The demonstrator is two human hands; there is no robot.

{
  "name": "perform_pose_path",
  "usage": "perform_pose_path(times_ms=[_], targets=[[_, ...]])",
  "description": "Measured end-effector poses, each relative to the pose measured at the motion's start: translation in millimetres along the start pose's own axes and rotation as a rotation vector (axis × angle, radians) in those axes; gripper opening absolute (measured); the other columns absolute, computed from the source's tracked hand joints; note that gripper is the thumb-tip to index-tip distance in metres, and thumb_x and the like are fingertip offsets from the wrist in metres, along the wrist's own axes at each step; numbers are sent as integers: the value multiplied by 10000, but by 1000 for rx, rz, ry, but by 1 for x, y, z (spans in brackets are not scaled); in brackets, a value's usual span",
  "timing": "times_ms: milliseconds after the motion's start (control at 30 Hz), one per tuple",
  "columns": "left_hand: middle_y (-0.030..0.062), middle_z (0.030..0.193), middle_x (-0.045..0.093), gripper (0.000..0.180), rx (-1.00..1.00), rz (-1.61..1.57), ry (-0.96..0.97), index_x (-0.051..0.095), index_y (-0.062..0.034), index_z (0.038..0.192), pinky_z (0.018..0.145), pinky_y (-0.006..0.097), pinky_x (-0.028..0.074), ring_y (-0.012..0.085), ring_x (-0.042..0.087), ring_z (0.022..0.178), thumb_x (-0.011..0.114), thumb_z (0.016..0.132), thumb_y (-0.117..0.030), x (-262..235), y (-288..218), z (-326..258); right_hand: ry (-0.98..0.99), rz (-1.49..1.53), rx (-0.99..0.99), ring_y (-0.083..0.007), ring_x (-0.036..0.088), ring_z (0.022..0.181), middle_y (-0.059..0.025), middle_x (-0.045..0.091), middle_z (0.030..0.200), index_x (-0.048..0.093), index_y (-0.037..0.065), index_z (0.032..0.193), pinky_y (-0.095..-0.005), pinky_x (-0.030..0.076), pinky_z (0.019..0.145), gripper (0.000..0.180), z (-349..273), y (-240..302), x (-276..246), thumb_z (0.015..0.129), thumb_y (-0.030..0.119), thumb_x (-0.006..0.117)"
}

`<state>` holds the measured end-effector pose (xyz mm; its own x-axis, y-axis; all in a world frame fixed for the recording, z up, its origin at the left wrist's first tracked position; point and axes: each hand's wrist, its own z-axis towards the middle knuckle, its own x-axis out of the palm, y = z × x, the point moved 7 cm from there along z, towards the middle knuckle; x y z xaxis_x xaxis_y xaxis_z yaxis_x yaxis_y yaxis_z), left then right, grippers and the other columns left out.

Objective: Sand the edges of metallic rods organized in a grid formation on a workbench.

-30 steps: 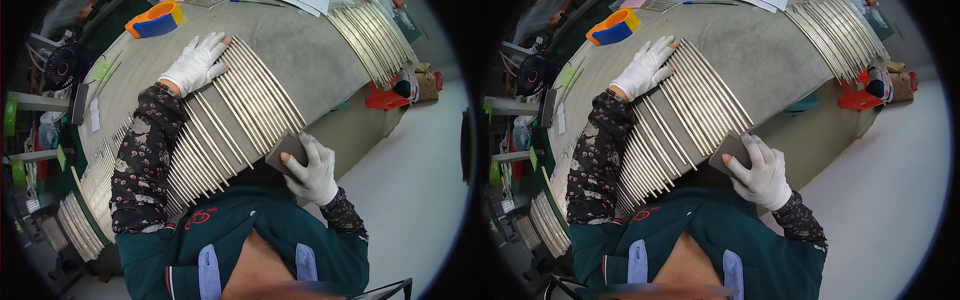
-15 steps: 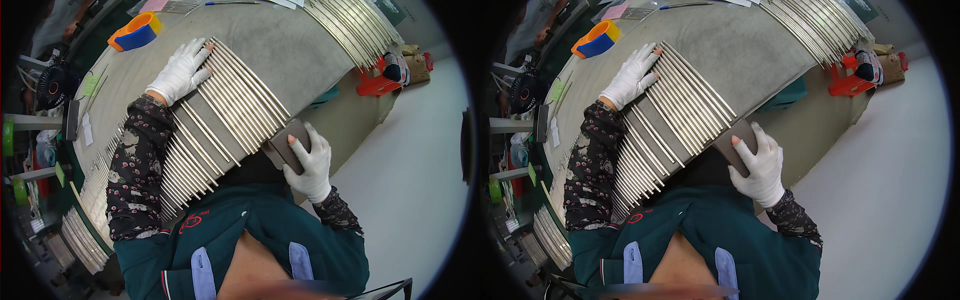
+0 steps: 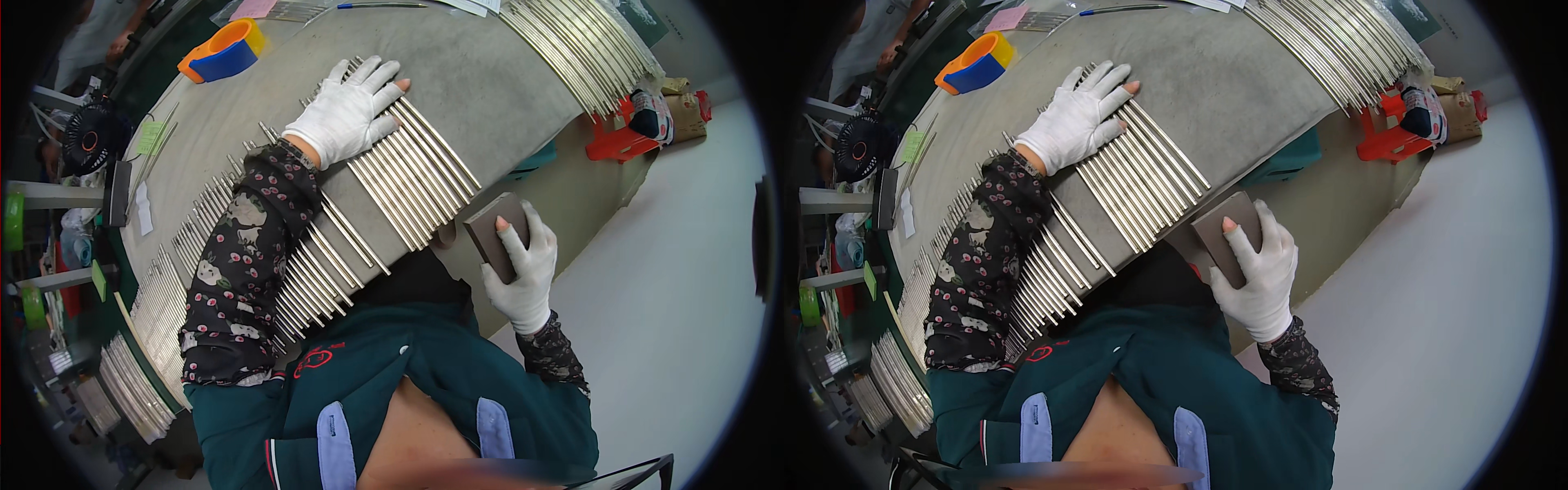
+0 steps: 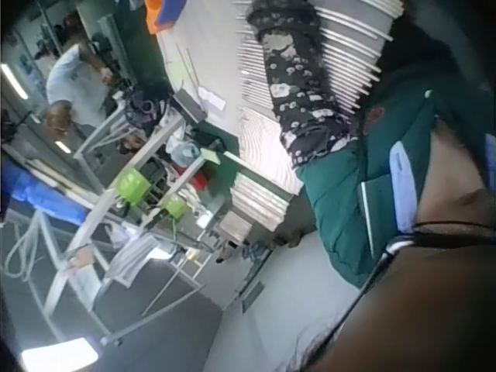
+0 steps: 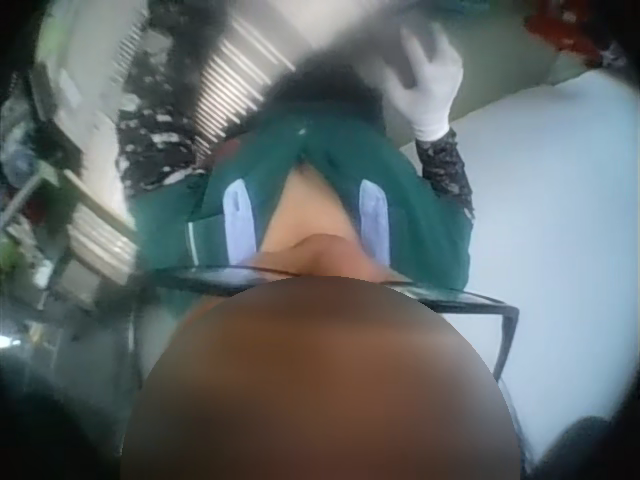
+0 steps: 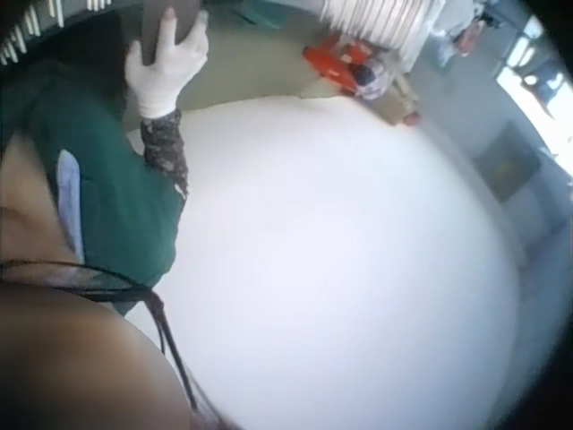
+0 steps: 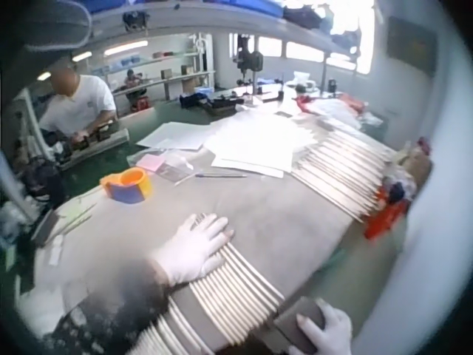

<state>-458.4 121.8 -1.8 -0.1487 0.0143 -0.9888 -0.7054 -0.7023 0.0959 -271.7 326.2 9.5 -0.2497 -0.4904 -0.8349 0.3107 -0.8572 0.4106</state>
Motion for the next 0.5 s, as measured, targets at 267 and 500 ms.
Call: perform_pose_path(times_ms=[267, 500], targets=[[125, 1456, 328, 550, -46, -13, 12, 393, -101, 1376, 1106, 503, 206, 293, 283, 1358, 453, 915, -396, -2, -7, 20, -1, 0, -30, -363, 480, 1067, -219, 422, 1324, 560, 130, 1203, -437, 392, 904, 678, -1, 1, -1, 543, 95, 711], [130, 1435, 356, 537, 0, -55, -49, 419, -98, 1352, 1101, 499, 213, 304, 293, 1348, 481, 906, -391, -2, -3, 1, -1, 23, -26, -370, 467, 1080, -229, 419, 1327, 540, 137, 1235, -445, 391, 922, 720, -3, 5, 0, 536, 83, 701]])
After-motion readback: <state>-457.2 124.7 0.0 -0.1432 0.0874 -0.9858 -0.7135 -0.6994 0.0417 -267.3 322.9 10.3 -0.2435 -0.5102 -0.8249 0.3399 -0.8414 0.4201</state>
